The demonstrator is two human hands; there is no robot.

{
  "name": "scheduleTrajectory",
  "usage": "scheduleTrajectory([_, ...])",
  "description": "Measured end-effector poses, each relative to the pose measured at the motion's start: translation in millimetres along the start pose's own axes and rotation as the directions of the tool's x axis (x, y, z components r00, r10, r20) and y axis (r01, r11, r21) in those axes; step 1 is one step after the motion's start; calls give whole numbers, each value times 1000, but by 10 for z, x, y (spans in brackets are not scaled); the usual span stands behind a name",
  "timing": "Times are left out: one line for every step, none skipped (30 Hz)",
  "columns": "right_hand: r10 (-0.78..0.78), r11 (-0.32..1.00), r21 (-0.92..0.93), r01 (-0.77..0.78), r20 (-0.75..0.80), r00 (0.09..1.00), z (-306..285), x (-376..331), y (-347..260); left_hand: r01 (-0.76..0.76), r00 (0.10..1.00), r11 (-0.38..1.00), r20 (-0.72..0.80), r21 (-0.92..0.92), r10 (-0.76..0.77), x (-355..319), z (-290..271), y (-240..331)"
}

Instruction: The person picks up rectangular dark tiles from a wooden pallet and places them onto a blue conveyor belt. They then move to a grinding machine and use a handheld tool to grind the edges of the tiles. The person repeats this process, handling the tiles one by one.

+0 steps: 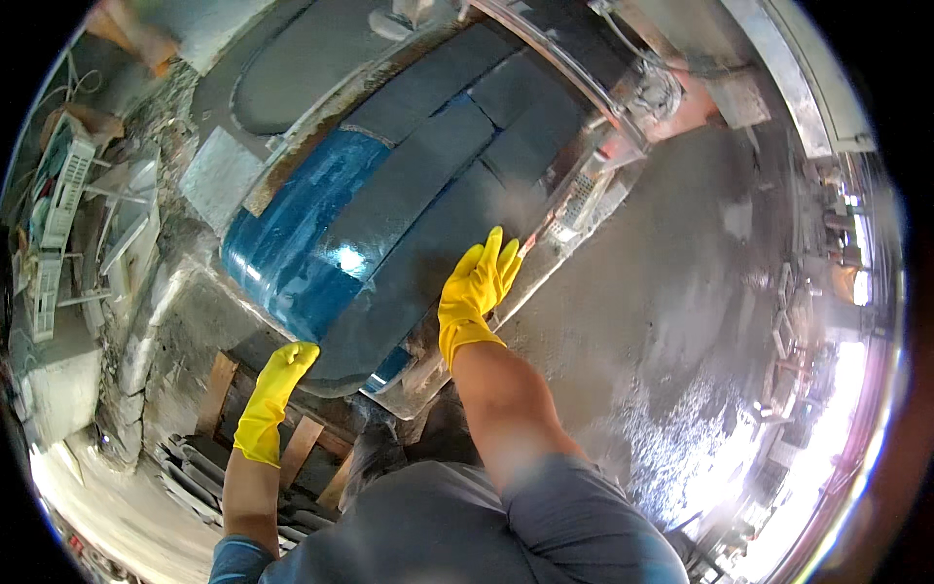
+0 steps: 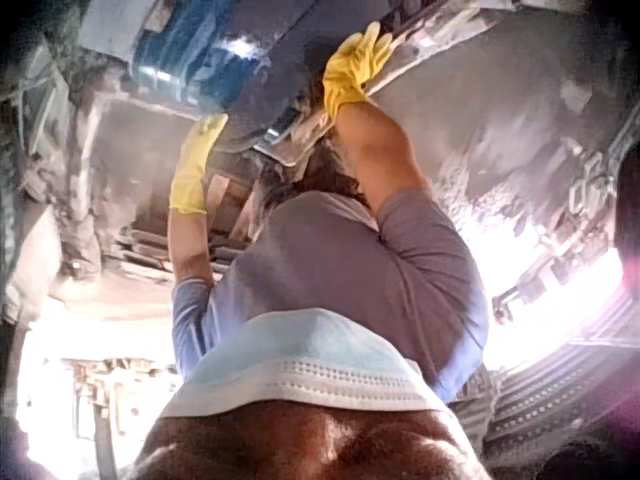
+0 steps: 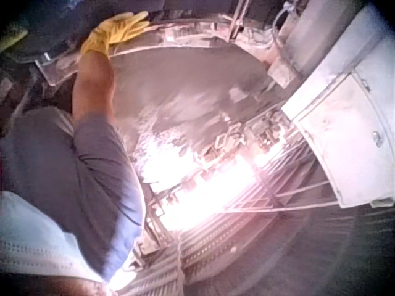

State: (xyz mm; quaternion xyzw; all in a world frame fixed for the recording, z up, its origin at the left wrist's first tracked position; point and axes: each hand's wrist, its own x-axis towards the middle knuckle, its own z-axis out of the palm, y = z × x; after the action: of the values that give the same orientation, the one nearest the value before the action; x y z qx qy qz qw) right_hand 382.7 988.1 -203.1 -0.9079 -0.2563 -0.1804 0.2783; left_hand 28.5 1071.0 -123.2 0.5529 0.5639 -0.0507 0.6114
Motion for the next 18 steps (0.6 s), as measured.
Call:
scheduleTrajectory([-11, 1000, 4, 11, -12, 1000, 6, 9, 20, -15, 1000, 996, -13, -92, 14, 32, -5, -257])
scheduleTrajectory([-24, 1000, 11, 24, -23, 999, 28, 23, 37, -34, 999, 982, -30, -184, 29, 44, 12, -396])
scheduleTrajectory([-10, 1000, -9, 10, -9, 1000, 40, 24, 90, 70, 998, 925, 23, -373, -66, -102, 46, -210])
scheduleTrajectory([-34, 999, 5, 34, -7, 999, 28, 57, 110, 39, 999, 898, -16, -437, -51, -140, 84, -272])
scheduleTrajectory([-13, 1000, -2, 13, 32, 999, 13, 83, 138, 5, 998, 866, -56, -499, -38, -169, 118, -424])
scheduleTrajectory([0, 1000, -4, 1, 72, 997, 20, 100, 128, -36, 994, 826, -104, -562, -27, -188, 142, -651])
scheduleTrajectory([63, 998, 12, -65, 138, 988, 6, 118, 44, -86, 986, 653, -158, -753, -53, -120, 230, -1113])
scheduleTrajectory([2, 1000, 15, -4, 111, 994, 35, 144, 81, -122, 980, 582, -191, -804, -59, -179, 316, -1288])
scheduleTrajectory([-52, 999, -1, 52, 31, 998, 83, 163, 125, -163, 971, 504, -229, -848, -72, -280, 430, -1427])
scheduleTrajectory([-112, 994, -9, 111, -45, 993, 130, 178, 130, -212, 957, 418, -273, -883, -93, -385, 567, -1577])
scheduleTrajectory([-142, 986, -88, 139, -24, 990, -26, 189, -109, -182, 923, 416, -301, -891, -240, -516, 736, -1840])
scheduleTrajectory([-197, 969, -151, 195, 1, 980, -151, 185, -293, -187, 904, 420, -323, -888, -280, -672, 958, -2139])
scheduleTrajectory([-214, 942, -239, 237, 117, 970, -345, 193, -418, -141, 880, 438, -315, -888, -355, -874, 1165, -2251])
scheduleTrajectory([-222, 864, -380, 330, 301, 927, -571, 179, -591, -92, 846, 438, -302, -894, -439, -1060, 1352, -2282])
scheduleTrajectory([-204, 670, -517, 533, 562, 802, -819, 154, -787, -107, 855, 469, -322, -877, -406, -1251, 1499, -2362])
scheduleTrajectory([-158, 439, -528, 727, 751, 641, -1070, 189, -851, -115, 859, 489, -334, -865, -388, -1448, 1732, -2460])
scheduleTrajectory([-111, 253, -392, 885, 896, 429, -1282, 187, -932, -77, 811, 603, -402, -794, -425, -1680, 1949, -2582])
scheduleTrajectory([-240, 422, -458, 783, 776, 583, -1129, 191, -639, -13, 777, 695, -445, -719, -445, -1933, 2242, -2704])
